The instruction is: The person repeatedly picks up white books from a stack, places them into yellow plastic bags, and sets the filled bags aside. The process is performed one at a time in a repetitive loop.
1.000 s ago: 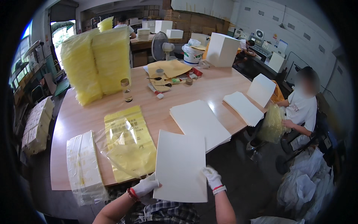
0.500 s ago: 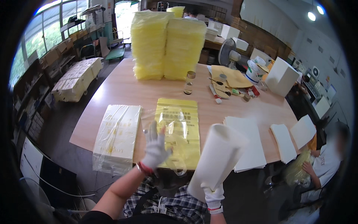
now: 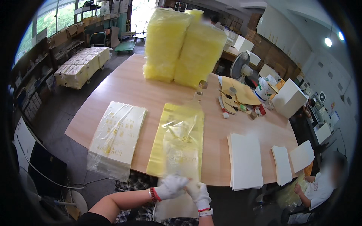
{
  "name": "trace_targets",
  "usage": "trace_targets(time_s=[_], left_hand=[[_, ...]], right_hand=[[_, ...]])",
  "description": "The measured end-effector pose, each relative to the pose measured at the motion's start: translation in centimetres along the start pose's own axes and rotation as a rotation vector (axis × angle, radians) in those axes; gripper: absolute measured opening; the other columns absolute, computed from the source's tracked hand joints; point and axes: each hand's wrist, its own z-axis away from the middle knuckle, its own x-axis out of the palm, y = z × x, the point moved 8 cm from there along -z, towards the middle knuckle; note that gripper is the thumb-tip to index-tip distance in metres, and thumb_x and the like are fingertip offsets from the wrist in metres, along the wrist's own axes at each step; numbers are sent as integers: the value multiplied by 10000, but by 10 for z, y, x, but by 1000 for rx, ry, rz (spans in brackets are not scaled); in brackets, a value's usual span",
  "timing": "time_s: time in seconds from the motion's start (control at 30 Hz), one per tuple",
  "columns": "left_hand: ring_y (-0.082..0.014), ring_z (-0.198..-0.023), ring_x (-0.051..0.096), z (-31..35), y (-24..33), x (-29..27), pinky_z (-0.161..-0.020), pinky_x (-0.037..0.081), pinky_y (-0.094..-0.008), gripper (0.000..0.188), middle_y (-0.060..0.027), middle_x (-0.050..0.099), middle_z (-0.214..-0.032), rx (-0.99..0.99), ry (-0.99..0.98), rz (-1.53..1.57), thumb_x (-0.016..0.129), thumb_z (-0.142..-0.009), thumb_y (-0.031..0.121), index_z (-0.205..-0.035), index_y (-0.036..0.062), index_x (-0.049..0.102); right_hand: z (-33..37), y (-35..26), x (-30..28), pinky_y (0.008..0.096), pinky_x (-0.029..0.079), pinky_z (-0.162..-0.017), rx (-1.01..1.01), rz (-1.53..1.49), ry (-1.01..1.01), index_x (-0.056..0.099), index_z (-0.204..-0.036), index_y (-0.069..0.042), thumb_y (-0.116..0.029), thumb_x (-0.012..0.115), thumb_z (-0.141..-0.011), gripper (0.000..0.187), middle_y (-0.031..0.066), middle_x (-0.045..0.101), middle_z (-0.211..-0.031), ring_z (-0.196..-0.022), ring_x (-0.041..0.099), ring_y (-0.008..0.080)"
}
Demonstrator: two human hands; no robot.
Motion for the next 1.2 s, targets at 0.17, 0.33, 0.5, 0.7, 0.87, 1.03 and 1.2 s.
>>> trace_targets(time_s=[0.17, 0.33, 0.5, 0.7, 0.87, 1.03, 1.2], left_hand=[[-303, -822, 576, 30, -36, 31, -722, 474, -416, 409, -122, 586, -910, 124, -130, -229, 578, -769, 203, -1146, 77, 482], [-293, -803, 568, 32, -155, -23, -733, 469, -390, 296, -116, 577, -906, -263, 537, -146, 552, -804, 165, -1061, 25, 505], [-290, -721, 565, 64, -183, -41, -660, 451, -339, 197, -122, 568, -806, -658, 488, 424, 573, -744, 40, -925, 25, 497], [-275, -671, 513, 118, -133, -48, -598, 417, -351, 134, -118, 507, -718, -490, 353, 134, 525, -751, -3, -850, 20, 438], [-277, -725, 508, 194, -87, -28, -630, 425, -357, 290, -132, 492, -822, -560, 65, 103, 616, -700, 32, -923, 8, 433], [-382, -934, 566, 222, -5, -60, -754, 490, -391, 298, -206, 429, -1214, -478, -268, 303, 642, -766, 159, -1024, 42, 549], [-296, -852, 596, 202, -38, -54, -706, 495, -369, 278, -166, 542, -1047, -266, 88, 490, 646, -734, 65, -1003, 59, 577]], right_hand=[[-44, -20, 28, 450, 463, -756, -255, 46, 382, 306, -1335, -109, -195, 638, -727, 699, 187, 598, -986, -887, 580, 372], [-102, -2, 41, 481, 457, -688, -134, 299, 49, 188, -1384, -186, -115, 568, -732, 758, 212, 615, -852, -793, 593, 403], [-82, 2, 37, 508, 452, -680, -38, 335, -138, -5, -1418, -201, -165, 543, -758, 859, 247, 614, -879, -800, 602, 401], [-7, 10, 46, 503, 453, -631, -203, 225, -305, -68, -1410, -84, -138, 525, -775, 871, 244, 616, -903, -757, 594, 424], [84, 19, 39, 463, 469, -597, -284, 13, -318, 31, -1417, -78, -196, 508, -834, 763, 261, 607, -950, -671, 606, 388], [159, 36, 50, 420, 493, -579, -478, 126, -320, 378, -1268, -50, -168, 476, -845, 450, 204, 624, -894, -690, 618, 347], [157, -29, 25, 417, 431, -470, -803, 46, -274, 587, -940, -46, -200, 537, -798, 215, 148, 557, -676, -534, 544, 295]])
